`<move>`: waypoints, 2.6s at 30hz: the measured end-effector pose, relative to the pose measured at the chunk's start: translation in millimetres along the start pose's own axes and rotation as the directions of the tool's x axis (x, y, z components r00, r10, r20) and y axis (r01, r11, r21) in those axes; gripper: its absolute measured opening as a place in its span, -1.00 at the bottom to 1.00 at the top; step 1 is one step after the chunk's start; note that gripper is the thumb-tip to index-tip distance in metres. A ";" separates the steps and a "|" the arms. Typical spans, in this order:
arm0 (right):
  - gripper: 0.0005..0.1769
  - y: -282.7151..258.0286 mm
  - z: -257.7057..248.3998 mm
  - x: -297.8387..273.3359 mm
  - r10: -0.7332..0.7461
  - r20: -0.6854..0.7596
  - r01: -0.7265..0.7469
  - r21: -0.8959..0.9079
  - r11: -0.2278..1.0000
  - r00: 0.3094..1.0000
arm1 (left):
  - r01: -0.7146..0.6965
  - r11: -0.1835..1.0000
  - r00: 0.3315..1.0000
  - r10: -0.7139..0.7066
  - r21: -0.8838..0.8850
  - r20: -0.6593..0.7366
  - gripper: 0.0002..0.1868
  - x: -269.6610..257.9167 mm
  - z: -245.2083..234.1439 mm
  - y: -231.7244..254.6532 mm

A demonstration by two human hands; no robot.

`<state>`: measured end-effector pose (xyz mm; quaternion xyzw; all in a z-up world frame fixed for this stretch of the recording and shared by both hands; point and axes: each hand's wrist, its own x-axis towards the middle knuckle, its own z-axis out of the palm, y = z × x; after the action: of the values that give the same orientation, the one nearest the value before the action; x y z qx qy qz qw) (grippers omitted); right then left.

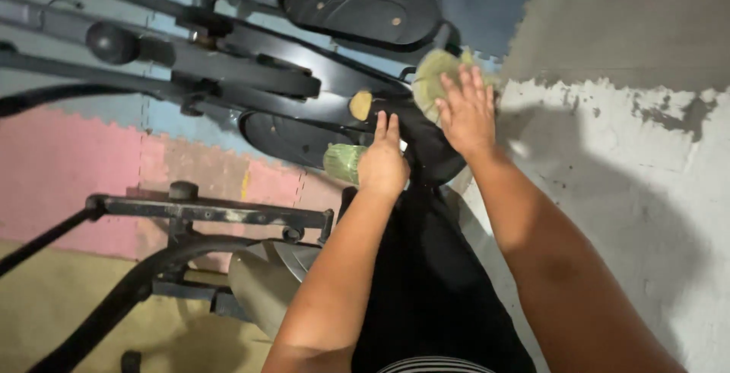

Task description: Cleaning and wiping down various parts of an elliptical trainer machine.

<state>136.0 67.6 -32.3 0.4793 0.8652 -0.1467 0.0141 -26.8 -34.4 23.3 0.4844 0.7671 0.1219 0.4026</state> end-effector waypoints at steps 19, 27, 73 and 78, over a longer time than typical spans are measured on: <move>-0.35 -1.6 18.0 -13.1 0.298 -0.167 -0.270 0.173 0.947 0.940 | 0.034 0.869 0.942 -0.192 0.493 0.274 -0.21 19.5 25.0 1.2; -0.42 55.1 77.4 -17.1 0.476 0.003 -0.405 0.532 0.744 0.879 | 0.051 0.877 0.949 -0.191 0.478 0.249 -0.23 23.3 22.6 4.8; -0.45 -183.2 147.4 -92.4 0.760 -0.502 -0.447 0.616 0.649 0.412 | -0.280 0.960 0.949 0.274 0.019 0.158 -0.26 -14.4 -84.1 -218.0; -0.30 -246.8 261.7 -83.9 0.918 0.082 0.176 0.971 -0.161 0.388 | -0.281 0.954 0.951 0.291 -0.101 0.103 -0.34 -9.9 -82.2 -235.8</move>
<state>-54.8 -194.4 -209.5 0.6301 0.1638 -0.4474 -0.6132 -237.4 -144.2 -54.7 0.5790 0.6581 0.1829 0.4452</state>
